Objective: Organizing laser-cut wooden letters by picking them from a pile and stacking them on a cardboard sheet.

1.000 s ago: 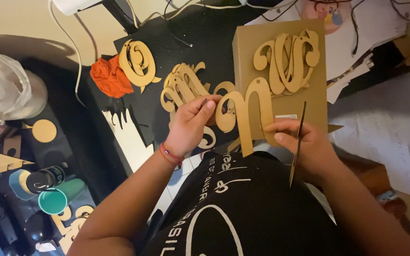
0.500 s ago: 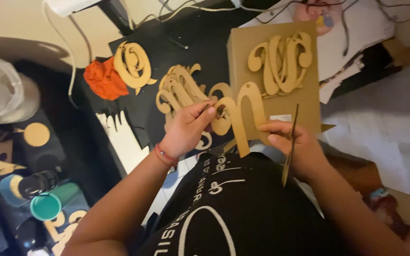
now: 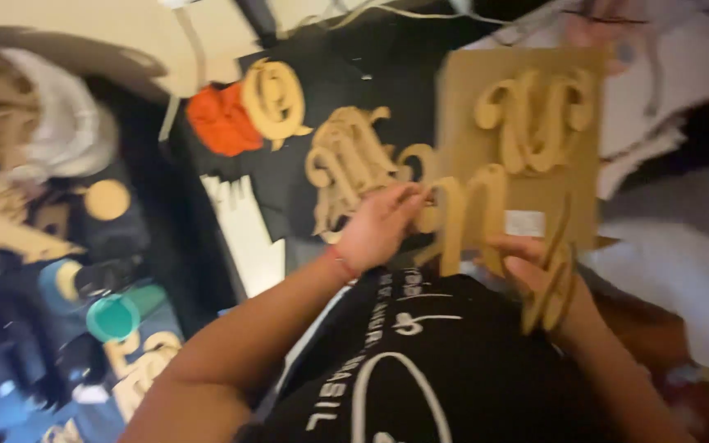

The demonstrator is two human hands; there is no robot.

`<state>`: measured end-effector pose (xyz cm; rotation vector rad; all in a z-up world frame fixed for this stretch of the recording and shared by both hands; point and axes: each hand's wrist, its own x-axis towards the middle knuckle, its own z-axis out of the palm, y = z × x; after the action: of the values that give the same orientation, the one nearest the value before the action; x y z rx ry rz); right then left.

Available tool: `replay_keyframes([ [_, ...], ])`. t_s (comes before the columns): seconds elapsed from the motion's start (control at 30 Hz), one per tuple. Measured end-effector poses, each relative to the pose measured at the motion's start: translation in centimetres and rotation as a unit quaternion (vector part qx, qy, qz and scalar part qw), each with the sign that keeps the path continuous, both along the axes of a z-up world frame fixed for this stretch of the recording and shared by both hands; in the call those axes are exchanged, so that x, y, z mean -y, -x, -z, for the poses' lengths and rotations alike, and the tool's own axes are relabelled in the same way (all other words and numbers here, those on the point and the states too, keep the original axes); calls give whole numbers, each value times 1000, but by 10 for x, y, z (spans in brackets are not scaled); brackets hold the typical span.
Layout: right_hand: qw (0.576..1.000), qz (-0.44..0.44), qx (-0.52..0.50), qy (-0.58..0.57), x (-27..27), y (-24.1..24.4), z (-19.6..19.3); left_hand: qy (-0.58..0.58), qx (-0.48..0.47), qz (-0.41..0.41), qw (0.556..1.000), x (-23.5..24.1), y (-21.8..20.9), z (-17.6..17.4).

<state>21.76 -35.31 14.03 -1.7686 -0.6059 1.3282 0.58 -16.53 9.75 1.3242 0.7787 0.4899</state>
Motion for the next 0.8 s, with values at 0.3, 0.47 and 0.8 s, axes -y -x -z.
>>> replay_keyframes([
  [0.3,990,-114,85,9,-16,4,12,90,-58,37,994,-1,23,-33],
  [0.47,982,-116,69,135,-39,25,-17,111,-30,-14,993,-1,35,-18],
  [0.8,964,-32,-210,-158,8,-23,68,204,-98,-220,949,-55,142,90],
])
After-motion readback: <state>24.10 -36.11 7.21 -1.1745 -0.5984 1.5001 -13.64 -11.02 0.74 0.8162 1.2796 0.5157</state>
